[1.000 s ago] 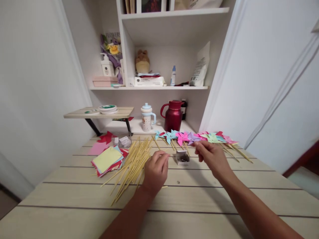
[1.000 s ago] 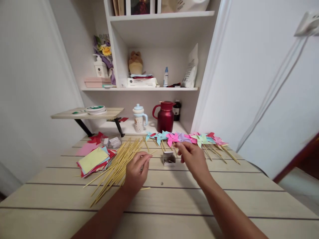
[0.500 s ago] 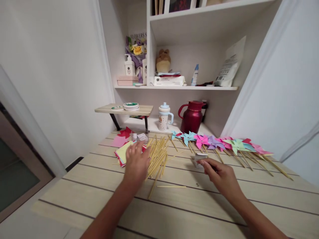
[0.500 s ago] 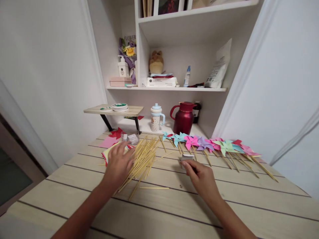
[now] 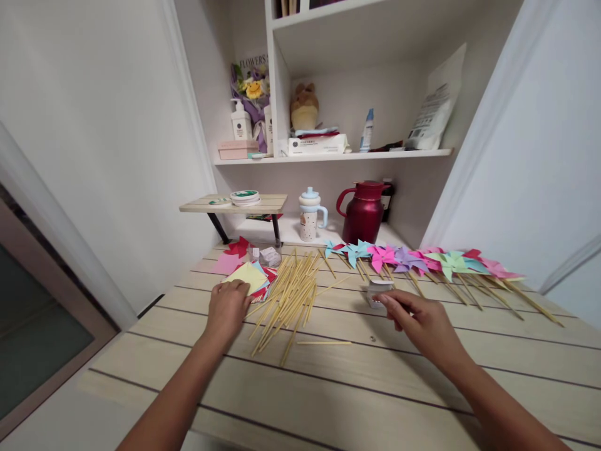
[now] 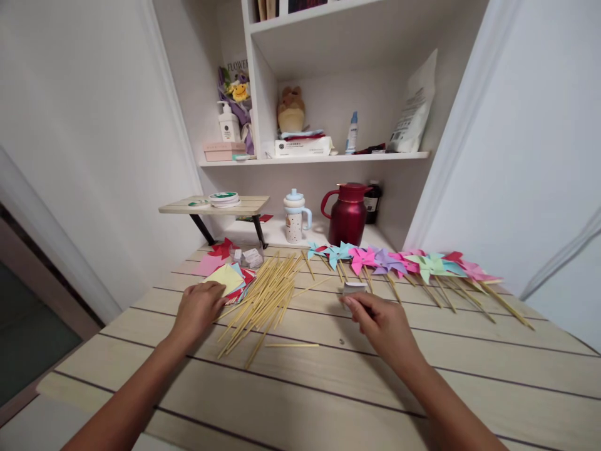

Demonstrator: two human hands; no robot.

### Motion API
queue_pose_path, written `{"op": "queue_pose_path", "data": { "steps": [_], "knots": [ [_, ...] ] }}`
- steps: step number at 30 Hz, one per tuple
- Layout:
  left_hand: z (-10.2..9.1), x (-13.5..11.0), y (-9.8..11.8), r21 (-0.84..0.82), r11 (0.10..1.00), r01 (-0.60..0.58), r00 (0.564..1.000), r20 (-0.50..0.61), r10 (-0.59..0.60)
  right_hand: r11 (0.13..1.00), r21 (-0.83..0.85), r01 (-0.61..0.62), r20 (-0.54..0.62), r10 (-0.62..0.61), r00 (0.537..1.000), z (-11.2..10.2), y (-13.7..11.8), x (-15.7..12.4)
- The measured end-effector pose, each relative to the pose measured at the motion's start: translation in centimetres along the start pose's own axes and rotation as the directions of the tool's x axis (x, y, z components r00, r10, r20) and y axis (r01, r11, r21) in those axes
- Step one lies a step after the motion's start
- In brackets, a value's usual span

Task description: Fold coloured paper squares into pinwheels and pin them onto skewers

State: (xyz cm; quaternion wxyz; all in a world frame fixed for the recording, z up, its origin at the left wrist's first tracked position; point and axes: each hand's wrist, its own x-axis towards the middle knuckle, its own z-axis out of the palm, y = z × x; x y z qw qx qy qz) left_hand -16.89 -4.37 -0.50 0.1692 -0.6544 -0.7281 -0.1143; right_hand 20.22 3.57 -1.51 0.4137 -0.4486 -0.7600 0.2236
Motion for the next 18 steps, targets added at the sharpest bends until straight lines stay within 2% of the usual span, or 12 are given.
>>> {"op": "queue_pose_path", "data": {
  "steps": [5,12,15,18],
  "knots": [
    [-0.5,-0.1,0.2,-0.023,1.000,-0.004,1.000,-0.016,0.004,1.000,-0.007,0.004,0.006,-0.004,1.000,-0.1,0.2,0.1],
    [0.1,0.1,0.4,0.031,0.990,0.136,0.988,-0.078,-0.133,1.000,0.019,0.016,0.010,-0.016,1.000,-0.2,0.1,0.1],
    [0.5,0.0,0.2,0.025,0.991,0.128,0.991,-0.033,-0.127,1.000,0.015,0.009,0.011,-0.009,1.000,-0.2,0.0,0.1],
    [0.4,-0.1,0.2,0.006,0.995,0.103,0.994,-0.037,-0.102,1.000,0.021,0.014,0.010,-0.014,1.000,-0.3,0.0,0.1]
  ]
}}
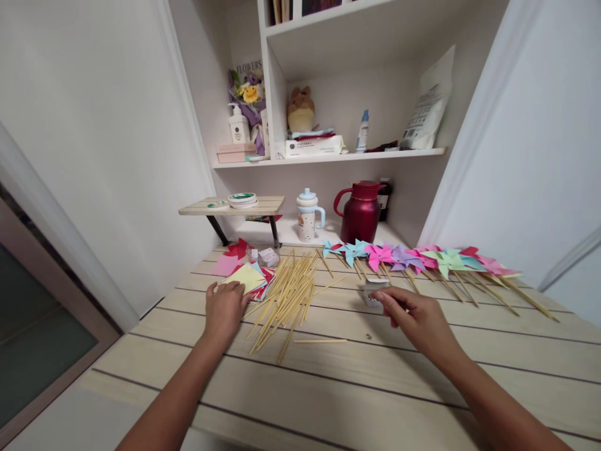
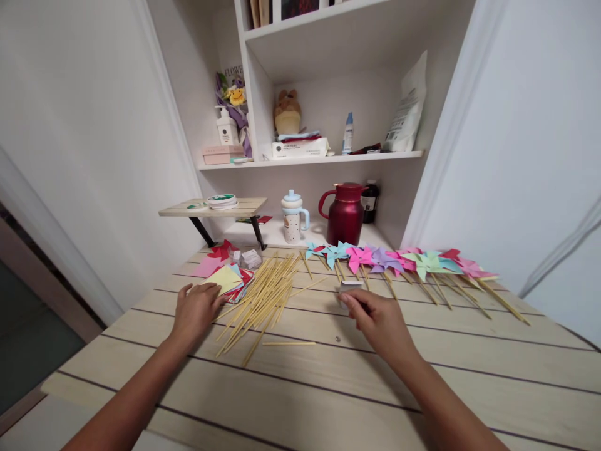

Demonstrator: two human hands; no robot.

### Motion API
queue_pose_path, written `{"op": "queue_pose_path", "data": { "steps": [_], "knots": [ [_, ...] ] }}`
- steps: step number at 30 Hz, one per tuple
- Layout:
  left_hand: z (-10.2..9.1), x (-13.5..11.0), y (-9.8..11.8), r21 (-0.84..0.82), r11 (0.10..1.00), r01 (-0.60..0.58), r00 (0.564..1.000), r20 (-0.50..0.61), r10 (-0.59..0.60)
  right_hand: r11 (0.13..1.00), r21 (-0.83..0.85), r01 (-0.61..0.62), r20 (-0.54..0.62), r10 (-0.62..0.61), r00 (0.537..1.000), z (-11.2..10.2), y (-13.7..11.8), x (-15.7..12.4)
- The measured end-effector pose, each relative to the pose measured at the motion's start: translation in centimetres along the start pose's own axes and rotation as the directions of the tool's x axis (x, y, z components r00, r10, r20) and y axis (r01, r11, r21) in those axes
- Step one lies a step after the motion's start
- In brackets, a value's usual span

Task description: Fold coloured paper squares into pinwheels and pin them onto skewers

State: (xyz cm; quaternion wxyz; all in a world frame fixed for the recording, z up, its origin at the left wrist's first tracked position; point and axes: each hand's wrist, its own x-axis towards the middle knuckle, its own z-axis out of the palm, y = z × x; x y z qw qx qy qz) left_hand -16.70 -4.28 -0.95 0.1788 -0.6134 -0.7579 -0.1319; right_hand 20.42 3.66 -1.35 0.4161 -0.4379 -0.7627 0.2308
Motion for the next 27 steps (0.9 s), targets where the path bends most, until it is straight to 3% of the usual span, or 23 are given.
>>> {"op": "queue_pose_path", "data": {
  "steps": [10,16,21,27],
  "knots": [
    [-0.2,0.4,0.3,-0.098,0.992,0.080,0.992,-0.090,-0.089,1.000,0.006,0.014,-0.017,-0.014,1.000,-0.1,0.0,0.0],
    [-0.2,0.5,0.4,-0.186,0.959,0.213,0.954,-0.171,-0.245,1.000,-0.009,0.008,-0.001,-0.008,1.000,-0.1,0.2,0.1],
    [-0.1,1.1,0.2,-0.266,0.899,0.348,0.912,-0.125,-0.390,1.000,-0.015,-0.012,0.002,0.012,1.000,-0.1,0.2,0.2],
    [-0.1,1.1,0.1,-0.309,0.876,0.371,0.908,-0.078,-0.412,1.000,-0.028,-0.003,-0.011,0.002,1.000,-0.3,0.0,0.1]
  ]
}}
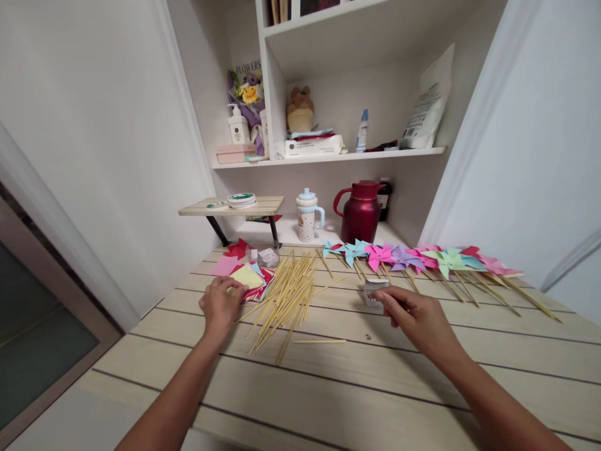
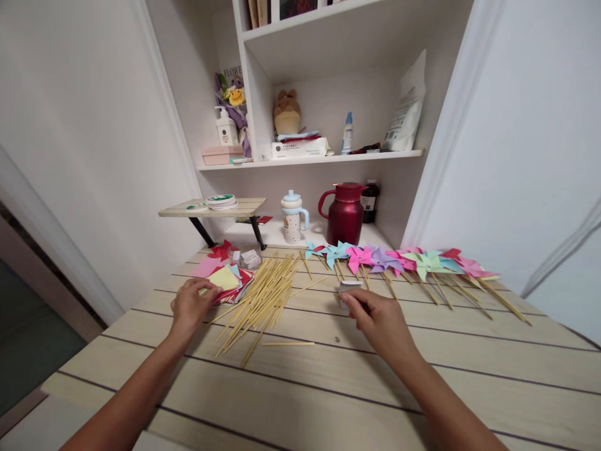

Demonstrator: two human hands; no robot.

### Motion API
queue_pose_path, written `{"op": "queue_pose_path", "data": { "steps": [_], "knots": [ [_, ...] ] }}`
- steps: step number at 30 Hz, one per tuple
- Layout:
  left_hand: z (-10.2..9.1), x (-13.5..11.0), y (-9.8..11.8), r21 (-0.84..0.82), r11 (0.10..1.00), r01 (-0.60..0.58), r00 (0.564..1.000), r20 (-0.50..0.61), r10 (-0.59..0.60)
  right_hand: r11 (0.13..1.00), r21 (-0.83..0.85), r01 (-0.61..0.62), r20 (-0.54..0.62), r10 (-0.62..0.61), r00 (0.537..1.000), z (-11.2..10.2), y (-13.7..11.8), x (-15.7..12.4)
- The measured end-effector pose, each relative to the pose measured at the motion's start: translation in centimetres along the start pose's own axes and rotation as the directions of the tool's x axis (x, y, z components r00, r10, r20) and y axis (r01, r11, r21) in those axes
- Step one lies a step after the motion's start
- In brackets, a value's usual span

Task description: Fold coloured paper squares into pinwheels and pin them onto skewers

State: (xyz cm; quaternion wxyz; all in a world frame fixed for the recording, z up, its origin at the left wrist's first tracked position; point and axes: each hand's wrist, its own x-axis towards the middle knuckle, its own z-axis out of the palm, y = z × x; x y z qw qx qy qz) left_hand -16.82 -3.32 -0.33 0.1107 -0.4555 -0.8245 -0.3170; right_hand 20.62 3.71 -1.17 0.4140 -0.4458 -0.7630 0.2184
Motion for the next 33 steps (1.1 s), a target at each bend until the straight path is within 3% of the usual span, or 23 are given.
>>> {"op": "queue_pose_path", "data": {
  "steps": [5,9,14,18,24,29,33],
  "knots": [
    [-0.2,-0.4,0.3,0.027,0.998,-0.053,0.998,-0.017,0.054,1.000,-0.009,0.008,-0.015,-0.008,1.000,-0.1,0.0,0.0],
    [-0.5,-0.8,0.9,0.107,0.978,-0.177,0.982,-0.039,0.182,1.000,-0.014,0.006,-0.002,-0.006,1.000,0.0,0.0,0.0],
    [-0.3,-0.7,0.8,0.169,0.942,-0.289,0.956,0.094,0.276,1.000,-0.014,0.001,0.022,-0.001,1.000,0.0,-0.1,0.0],
    [0.0,-0.1,0.3,0.170,0.949,-0.266,0.954,0.191,0.233,1.000,-0.019,0.013,0.017,-0.012,1.000,0.1,0.0,0.0],
    [0.1,0.4,0.1,0.128,0.967,-0.220,0.958,0.215,0.189,1.000,-0.022,0.021,0.014,-0.021,1.000,0.1,0.0,0.0],
    [0.0,0.2,0.3,0.078,0.979,-0.186,0.970,0.173,0.171,0.999,-0.024,0.028,0.009,-0.028,1.000,0.0,0.0,0.0],
    [-0.3,0.0,0.6,0.012,0.986,-0.163,0.984,0.072,0.162,1.000,-0.023,0.017,0.015,-0.017,1.000,0.0,0.1,0.0]
  ]
}}
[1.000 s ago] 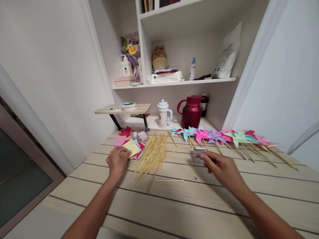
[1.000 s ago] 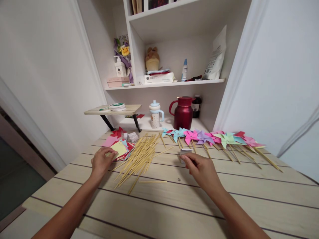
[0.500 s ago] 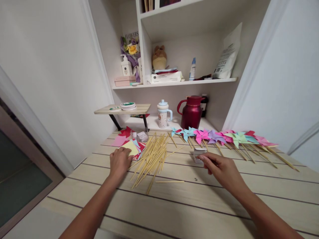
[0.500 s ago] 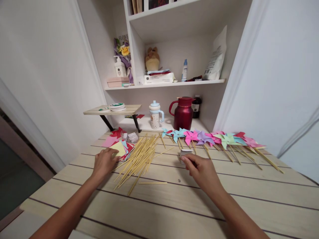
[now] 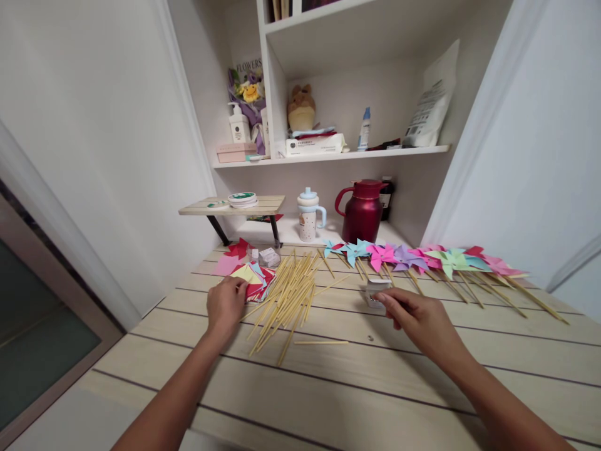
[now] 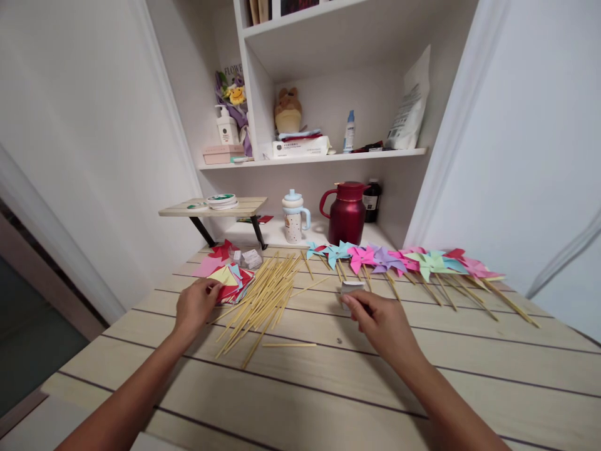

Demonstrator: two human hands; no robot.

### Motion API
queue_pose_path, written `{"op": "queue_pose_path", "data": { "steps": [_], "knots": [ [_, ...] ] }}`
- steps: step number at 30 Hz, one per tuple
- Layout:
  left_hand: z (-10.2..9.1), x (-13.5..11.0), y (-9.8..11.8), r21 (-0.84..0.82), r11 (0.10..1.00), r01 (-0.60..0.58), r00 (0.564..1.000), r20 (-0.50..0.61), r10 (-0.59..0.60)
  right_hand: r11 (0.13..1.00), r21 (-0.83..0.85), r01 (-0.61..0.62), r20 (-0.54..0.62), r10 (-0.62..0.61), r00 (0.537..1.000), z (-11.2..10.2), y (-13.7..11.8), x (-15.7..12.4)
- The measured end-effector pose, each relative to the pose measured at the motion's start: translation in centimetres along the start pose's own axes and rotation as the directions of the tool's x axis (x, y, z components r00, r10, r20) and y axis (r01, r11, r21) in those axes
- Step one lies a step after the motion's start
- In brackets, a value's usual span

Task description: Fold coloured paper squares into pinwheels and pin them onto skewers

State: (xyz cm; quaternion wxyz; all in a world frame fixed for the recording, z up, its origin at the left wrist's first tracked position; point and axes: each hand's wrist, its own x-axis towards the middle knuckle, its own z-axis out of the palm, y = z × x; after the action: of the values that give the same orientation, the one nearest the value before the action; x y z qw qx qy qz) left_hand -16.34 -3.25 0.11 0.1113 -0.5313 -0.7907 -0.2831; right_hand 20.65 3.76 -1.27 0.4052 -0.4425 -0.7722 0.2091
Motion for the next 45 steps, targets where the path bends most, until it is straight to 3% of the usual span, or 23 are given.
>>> {"op": "queue_pose_path", "data": {
  "steps": [5,9,12,15,19,23,28,30,35,40,45],
  "knots": [
    [-1.5,0.1,1.0,-0.172,0.985,-0.026,0.984,-0.178,-0.005,1.000,0.010,-0.017,0.007,0.017,1.000,0.0,-0.2,0.0],
    [-2.2,0.7,3.7,-0.443,0.894,-0.061,0.979,-0.202,-0.033,0.996,0.090,-0.028,0.010,0.027,1.000,0.2,-0.7,-0.2],
    [-1.6,0.9,7.3,-0.694,0.719,-0.034,0.994,-0.098,-0.048,0.963,0.261,-0.073,0.061,0.059,0.996,0.5,-1.4,-0.2],
    [-0.1,0.0,11.4,-0.875,0.471,0.116,0.992,0.128,-0.008,0.845,0.527,-0.090,0.095,0.047,0.994,0.6,-2.2,-0.2],
    [2.0,-2.1,15.8,-0.921,0.211,0.328,0.930,0.354,0.099,0.718,0.678,-0.157,0.117,0.105,0.988,0.5,-2.6,-0.1],
    [3.7,-3.7,18.3,-0.892,0.094,0.443,0.885,0.452,0.114,0.624,0.710,-0.327,0.181,0.288,0.940,0.2,-2.2,0.1],
    [6.1,-4.3,19.3,-0.872,-0.022,0.488,0.872,0.487,0.038,0.453,0.803,-0.387,0.252,0.330,0.910,-0.4,-2.2,0.4],
    [6.9,-4.3,19.3,-0.864,-0.055,0.500,0.866,0.500,0.017,0.423,0.813,-0.399,0.276,0.324,0.905,-0.6,-2.3,0.4],
    [7.2,-4.5,18.7,-0.854,-0.104,0.509,0.860,0.510,0.024,0.531,0.769,-0.355,0.237,0.279,0.931,-0.4,-2.0,0.2],
    [5.3,-4.1,17.7,-0.841,-0.131,0.525,0.851,0.514,0.111,0.651,0.708,-0.275,0.087,0.306,0.948,0.1,-0.7,0.5],
    [4.8,-3.7,17.0,-0.840,-0.104,0.532,0.838,0.506,0.205,0.674,0.706,-0.218,0.042,0.267,0.963,-0.1,0.2,0.9]
  ]
}}
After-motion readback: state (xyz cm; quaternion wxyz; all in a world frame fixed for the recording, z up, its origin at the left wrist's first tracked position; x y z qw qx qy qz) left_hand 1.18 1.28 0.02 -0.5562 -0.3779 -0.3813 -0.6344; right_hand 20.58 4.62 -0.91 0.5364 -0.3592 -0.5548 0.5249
